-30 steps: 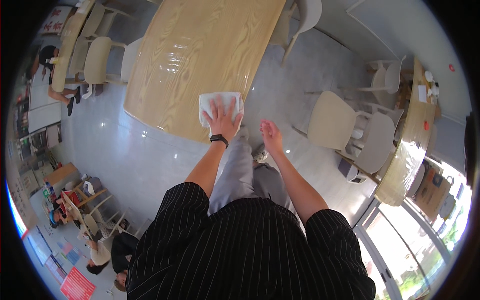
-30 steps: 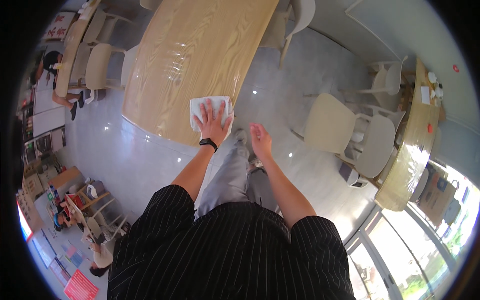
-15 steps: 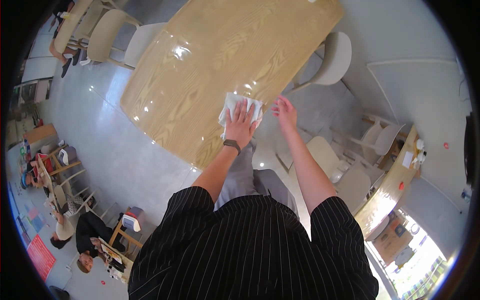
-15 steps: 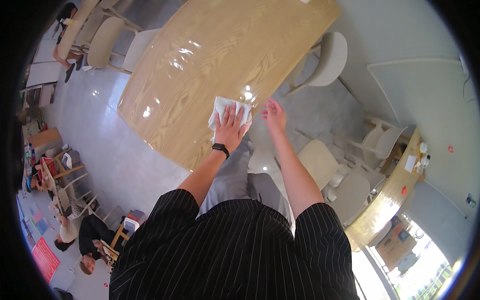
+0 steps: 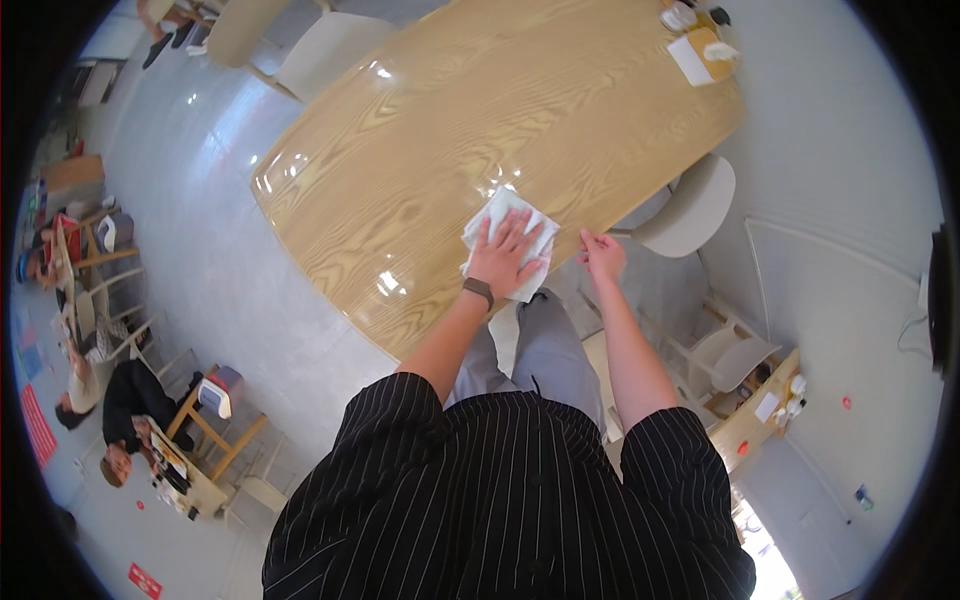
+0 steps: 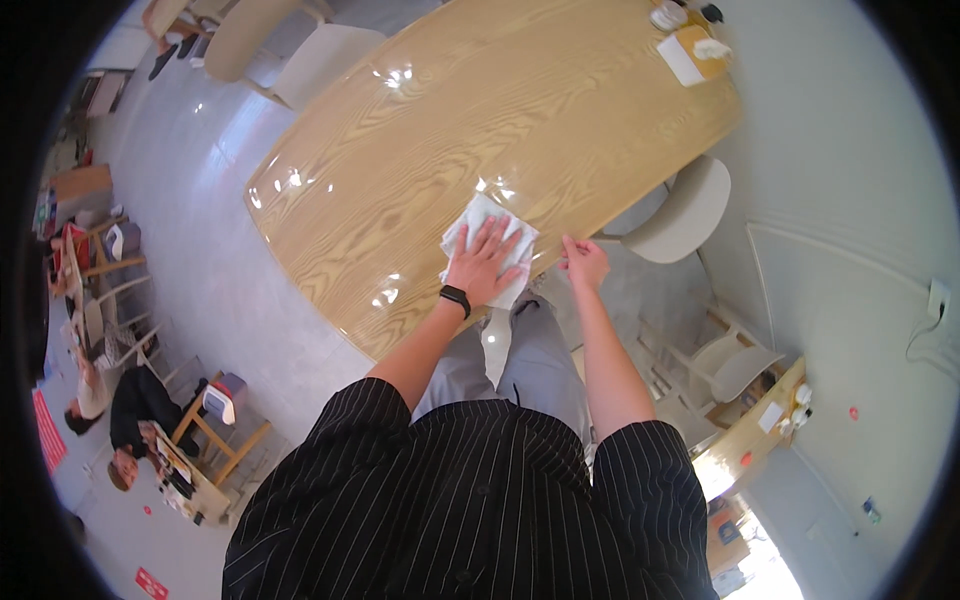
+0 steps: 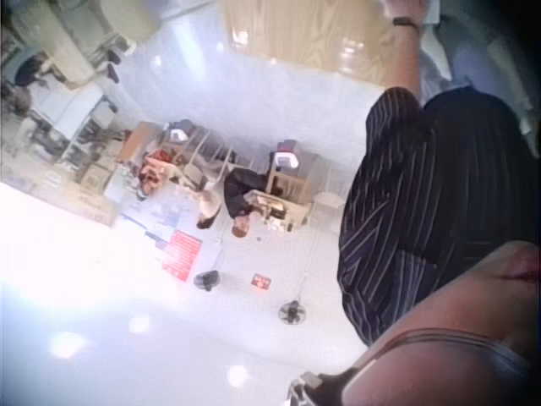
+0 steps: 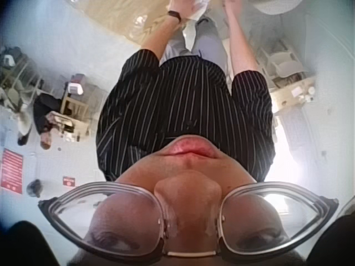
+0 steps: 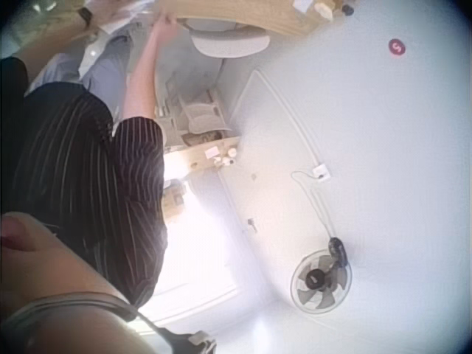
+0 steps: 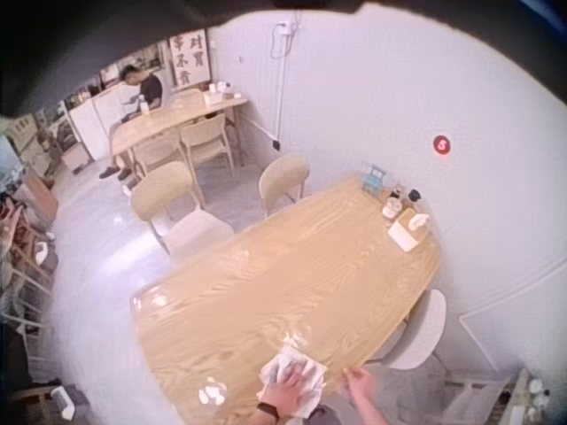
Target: The person wipes a table with a cloth, folds the cloth several times, continues wiping around objects on the table, and then rinses the cloth under a tap in a sink.
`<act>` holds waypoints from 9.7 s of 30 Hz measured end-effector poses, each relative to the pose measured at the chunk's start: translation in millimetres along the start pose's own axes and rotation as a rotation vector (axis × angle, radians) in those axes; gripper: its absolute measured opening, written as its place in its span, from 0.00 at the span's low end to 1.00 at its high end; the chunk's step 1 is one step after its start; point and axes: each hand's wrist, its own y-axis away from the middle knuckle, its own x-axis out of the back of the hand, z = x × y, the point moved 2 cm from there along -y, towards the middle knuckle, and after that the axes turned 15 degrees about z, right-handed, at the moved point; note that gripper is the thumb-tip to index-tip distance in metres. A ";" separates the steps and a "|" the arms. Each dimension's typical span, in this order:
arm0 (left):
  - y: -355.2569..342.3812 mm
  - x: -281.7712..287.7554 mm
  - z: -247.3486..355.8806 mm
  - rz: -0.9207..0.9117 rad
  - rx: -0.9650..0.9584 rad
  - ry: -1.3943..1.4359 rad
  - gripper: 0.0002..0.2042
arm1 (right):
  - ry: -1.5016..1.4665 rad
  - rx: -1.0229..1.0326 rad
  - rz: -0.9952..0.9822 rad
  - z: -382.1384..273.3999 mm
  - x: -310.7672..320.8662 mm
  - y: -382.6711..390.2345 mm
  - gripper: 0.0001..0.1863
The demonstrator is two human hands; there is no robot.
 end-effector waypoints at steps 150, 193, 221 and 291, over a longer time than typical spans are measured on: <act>-237.5 -11.7 -35.3 0.015 0.374 0.752 0.19 | -0.093 1.014 -0.453 -277.7 -50.4 -103.8 0.21; -181.8 36.5 -133.5 0.537 0.750 0.036 0.14 | 0.302 1.296 -0.659 -335.1 -190.9 -91.9 0.16; -146.3 5.1 -68.0 0.668 1.165 0.826 0.11 | 0.584 1.378 -0.815 -355.1 -202.8 -87.5 0.09; -333.6 -44.2 -53.3 0.144 -0.037 0.021 0.28 | 0.064 1.381 -0.221 -307.3 -61.7 -138.5 0.20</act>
